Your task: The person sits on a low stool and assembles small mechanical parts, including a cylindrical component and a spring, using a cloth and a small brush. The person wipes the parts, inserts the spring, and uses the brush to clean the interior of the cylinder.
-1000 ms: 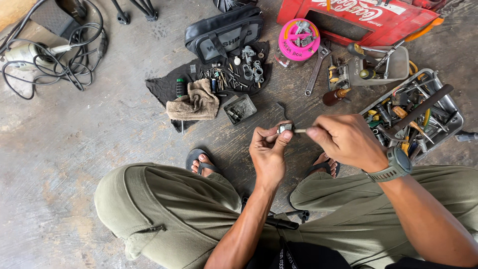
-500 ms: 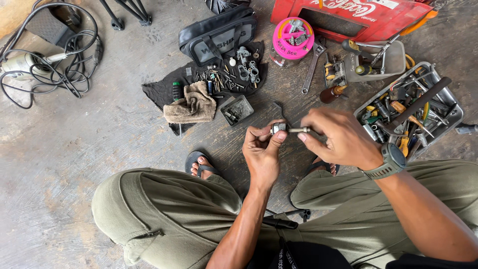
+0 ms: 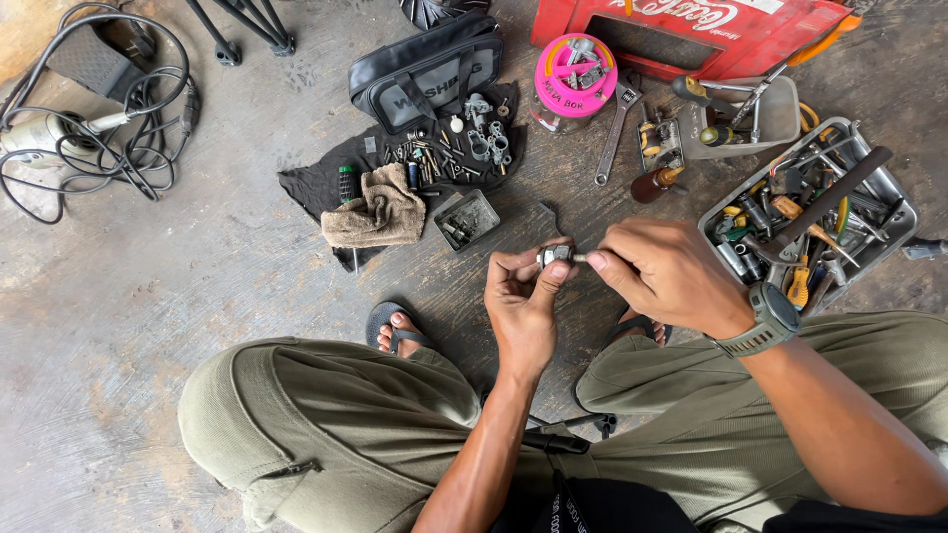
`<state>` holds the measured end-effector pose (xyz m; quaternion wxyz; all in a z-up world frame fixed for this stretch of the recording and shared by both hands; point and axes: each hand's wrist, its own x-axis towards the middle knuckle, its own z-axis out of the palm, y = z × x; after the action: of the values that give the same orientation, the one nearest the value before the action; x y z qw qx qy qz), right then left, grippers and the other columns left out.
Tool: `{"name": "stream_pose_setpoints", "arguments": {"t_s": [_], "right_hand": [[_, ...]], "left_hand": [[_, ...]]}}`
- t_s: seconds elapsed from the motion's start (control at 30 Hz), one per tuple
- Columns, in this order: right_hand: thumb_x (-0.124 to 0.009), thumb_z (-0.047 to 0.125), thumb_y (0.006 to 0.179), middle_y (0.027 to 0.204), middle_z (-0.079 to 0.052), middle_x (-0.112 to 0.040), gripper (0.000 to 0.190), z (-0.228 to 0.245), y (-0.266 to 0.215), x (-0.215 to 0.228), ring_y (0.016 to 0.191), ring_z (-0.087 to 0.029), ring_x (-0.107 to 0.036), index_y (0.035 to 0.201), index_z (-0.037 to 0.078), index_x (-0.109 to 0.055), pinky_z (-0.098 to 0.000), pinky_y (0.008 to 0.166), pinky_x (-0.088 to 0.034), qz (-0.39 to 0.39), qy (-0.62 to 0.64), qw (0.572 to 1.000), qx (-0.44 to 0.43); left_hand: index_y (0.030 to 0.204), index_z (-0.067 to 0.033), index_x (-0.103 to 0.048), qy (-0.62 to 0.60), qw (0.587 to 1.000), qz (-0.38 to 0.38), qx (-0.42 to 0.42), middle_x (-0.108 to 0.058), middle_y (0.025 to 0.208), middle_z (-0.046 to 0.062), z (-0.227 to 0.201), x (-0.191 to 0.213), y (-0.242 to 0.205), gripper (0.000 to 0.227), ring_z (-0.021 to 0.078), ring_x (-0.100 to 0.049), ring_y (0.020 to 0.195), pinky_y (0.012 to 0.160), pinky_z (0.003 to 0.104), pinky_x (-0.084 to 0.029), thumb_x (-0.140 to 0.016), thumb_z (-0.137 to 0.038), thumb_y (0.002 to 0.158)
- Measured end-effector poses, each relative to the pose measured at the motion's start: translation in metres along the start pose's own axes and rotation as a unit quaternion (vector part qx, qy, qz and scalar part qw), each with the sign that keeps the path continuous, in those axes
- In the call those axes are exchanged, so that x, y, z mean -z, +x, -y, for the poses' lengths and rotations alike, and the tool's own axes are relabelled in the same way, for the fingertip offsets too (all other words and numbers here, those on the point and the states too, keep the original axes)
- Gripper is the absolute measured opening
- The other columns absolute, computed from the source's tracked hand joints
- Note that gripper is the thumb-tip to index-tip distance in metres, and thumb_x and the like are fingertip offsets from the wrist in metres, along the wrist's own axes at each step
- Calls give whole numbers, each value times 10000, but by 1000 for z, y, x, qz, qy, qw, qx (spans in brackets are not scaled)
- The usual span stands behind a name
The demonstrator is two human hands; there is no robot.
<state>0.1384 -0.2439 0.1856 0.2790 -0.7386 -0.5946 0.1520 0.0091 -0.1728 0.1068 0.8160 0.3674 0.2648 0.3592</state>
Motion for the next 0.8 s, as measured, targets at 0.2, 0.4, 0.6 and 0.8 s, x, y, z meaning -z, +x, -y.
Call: {"name": "stream_pose_setpoints", "arguments": {"t_s": [0.2, 0.4, 0.6, 0.8], "right_hand": [[-396, 221, 948, 466, -16, -401, 367, -5, -3, -4, 435, -170, -442, 602, 129, -476, -282, 426, -367, 9, -18, 1000, -13], [-430, 208, 918, 517, 5, -414, 276, 0, 0, 0, 465, -158, -443, 675, 124, -531, -278, 444, -373, 7, -37, 999, 1], [-455, 214, 907, 525, 9, -428, 232, 1, 0, -2, 474, -151, -457, 726, 114, -560, -276, 453, -386, 11, -41, 999, -3], [-410, 223, 928, 522, 1, -415, 289, -1, -2, -4, 450, -159, -449, 679, 134, -526, -277, 427, -376, 11, -31, 999, -11]], "left_hand": [[916, -36, -439, 17, 999, -21, -27, -677, 959, 221, 4, 0, -2, 256, 159, -657, 809, 721, 255, -541, -671, -33, 809], [905, -38, -445, 13, 999, -32, -28, -677, 963, 223, 2, 3, 1, 253, 146, -651, 805, 726, 258, -542, -677, -32, 804], [900, -43, -445, -6, 999, -35, -23, -675, 959, 221, 3, 2, 1, 263, 142, -650, 814, 737, 246, -537, -685, -18, 794], [894, -40, -446, -7, 999, -36, -18, -677, 944, 226, 2, 1, 1, 264, 155, -648, 835, 741, 259, -533, -689, -20, 794]]}}
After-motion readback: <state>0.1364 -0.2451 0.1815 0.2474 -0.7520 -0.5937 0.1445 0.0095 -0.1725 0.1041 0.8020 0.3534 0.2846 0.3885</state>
